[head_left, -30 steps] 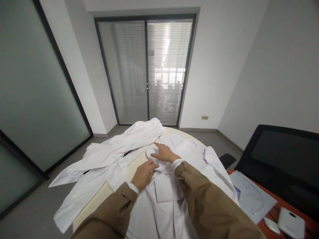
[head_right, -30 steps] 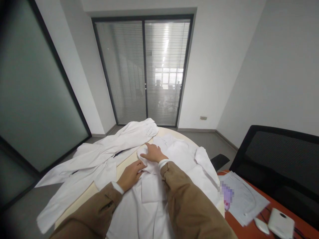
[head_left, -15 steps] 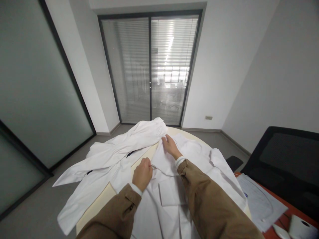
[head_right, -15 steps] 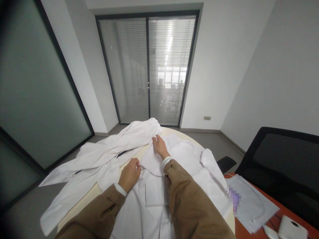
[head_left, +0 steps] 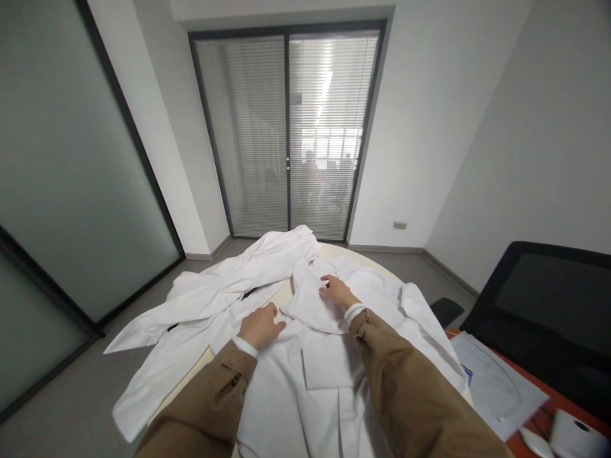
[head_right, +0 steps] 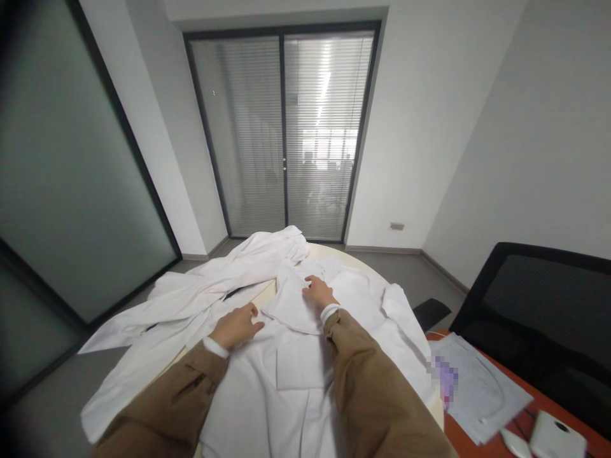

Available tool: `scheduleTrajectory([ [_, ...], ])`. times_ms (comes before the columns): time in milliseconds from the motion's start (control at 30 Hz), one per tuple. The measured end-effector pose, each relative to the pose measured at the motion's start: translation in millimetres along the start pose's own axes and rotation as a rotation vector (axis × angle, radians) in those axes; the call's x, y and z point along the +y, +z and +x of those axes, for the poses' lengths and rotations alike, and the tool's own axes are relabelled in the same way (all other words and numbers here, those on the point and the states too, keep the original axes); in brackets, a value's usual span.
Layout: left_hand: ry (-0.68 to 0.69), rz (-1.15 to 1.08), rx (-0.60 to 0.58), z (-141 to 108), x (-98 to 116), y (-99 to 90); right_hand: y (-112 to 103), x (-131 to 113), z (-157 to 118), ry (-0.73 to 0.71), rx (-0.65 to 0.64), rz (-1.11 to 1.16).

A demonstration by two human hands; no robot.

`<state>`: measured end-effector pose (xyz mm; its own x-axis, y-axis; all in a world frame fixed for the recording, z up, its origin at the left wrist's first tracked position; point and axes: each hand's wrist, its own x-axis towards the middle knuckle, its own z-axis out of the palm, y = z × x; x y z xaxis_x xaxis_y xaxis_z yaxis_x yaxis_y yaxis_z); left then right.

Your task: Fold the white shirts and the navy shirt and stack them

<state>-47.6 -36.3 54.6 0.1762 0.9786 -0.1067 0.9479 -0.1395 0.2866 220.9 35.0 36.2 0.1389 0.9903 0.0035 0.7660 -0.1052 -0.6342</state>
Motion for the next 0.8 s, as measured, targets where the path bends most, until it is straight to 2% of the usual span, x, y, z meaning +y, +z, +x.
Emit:
scheduleTrajectory([
  [233, 0.061, -0.106, 0.197, 32.3, 5.2, 25.5, -16.7, -0.4, -18.4, 0.007, -0.014, -0.172],
  [467, -0.076, -0.272, 0.273, 49.4, -7.7, 24.7, -39.0, 14.7, -29.4, 0.033, 0.033, -0.185],
  [533, -0.092, -0.33, 0.277, 55.4, -12.9, 25.9, -46.3, 20.8, -32.4, 0.045, -0.021, -0.167],
  [633, -0.116, -0.405, 0.284, 64.5, -18.0, 29.7, -59.4, 29.9, -38.9, 0.106, -0.187, -0.135],
  [733, -0.126, -0.453, 0.285, 70.4, -18.0, 32.2, -71.9, 36.6, -48.5, 0.133, -0.35, -0.097],
  [800, -0.116, -0.47, 0.28, 72.2, -15.8, 32.3, -77.1, 37.4, -56.6, 0.117, -0.414, -0.004],
])
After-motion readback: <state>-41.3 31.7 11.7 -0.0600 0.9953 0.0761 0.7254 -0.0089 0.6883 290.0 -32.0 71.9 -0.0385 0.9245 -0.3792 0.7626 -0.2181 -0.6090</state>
